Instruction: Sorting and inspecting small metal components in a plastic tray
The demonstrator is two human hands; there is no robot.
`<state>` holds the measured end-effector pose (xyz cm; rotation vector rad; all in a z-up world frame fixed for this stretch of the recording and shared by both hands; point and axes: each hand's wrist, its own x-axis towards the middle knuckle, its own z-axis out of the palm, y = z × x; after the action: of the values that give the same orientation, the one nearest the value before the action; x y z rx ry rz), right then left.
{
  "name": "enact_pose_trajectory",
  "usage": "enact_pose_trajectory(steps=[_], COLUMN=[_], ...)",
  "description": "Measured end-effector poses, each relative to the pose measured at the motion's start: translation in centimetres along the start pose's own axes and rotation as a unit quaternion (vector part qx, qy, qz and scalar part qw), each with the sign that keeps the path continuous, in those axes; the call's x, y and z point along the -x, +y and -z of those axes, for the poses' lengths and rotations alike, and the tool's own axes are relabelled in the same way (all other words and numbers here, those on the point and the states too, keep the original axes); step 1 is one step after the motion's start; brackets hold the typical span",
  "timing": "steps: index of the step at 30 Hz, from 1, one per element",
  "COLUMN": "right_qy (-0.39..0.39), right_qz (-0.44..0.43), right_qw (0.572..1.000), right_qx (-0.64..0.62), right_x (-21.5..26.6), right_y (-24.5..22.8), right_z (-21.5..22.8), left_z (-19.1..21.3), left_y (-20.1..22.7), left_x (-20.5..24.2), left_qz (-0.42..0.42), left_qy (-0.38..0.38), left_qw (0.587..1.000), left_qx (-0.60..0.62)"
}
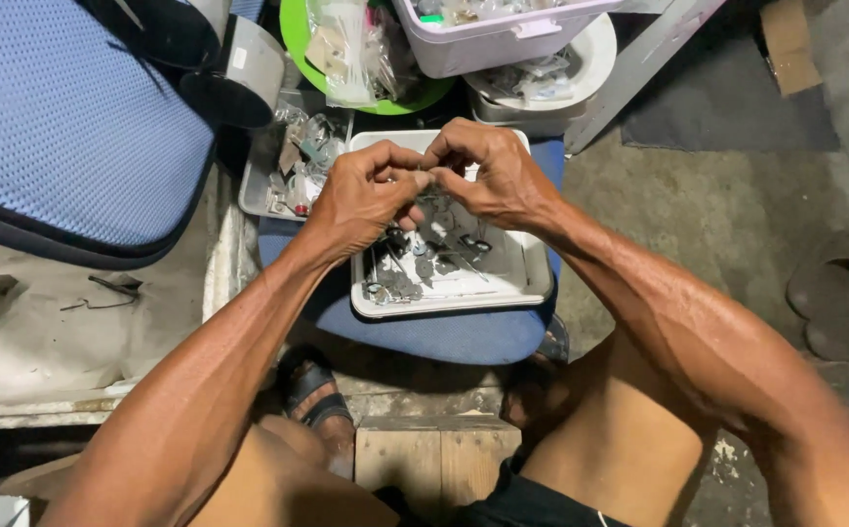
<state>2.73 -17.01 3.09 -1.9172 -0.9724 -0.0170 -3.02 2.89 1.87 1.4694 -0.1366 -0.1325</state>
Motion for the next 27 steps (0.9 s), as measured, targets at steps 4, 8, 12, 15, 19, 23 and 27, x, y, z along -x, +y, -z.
enact_pose_trajectory(steps=[4,8,12,15,19,23,27], right_qy=[-0.025,-0.084,-0.108,-0.192,-0.203,-0.179,-0.219], right_qz=[0.001,-0.075,-0.147,-0.166,-0.073,-0.005,0.035], right_qw=[0.999,0.993,0.983,0.963,0.956,0.942,0.916], right_qx=[-0.024,-0.023,0.028,0.085,0.199,0.283,0.335], right_x=[0.1,0.2,0.6,1.7,2.6,1.3,0.4], right_y=[-0.5,0.5,1.2,2.5,6.1,5.3,4.3], right_z=[0.1,1.4,3.0,2.1,0.3,-1.0,-1.6], left_z=[0.5,1.8,3.1,2.7,4.1,4.9,5.0], left_y=[-0.8,-4.2,-7.5,-4.6,-8.3,-8.1,-9.2], left_x=[0.1,-1.6,-2.6,-0.8,-2.3,-2.4,-3.0], left_qz=[0.009,-0.025,-0.048,-0.06,-0.107,-0.103,-0.112], left_qy=[0.014,0.007,-0.011,-0.088,-0.064,-0.047,-0.039], left_qw=[1.0,0.988,0.949,0.916,0.908,0.87,0.846], left_qx=[0.001,-0.154,-0.313,-0.387,-0.399,-0.481,-0.52])
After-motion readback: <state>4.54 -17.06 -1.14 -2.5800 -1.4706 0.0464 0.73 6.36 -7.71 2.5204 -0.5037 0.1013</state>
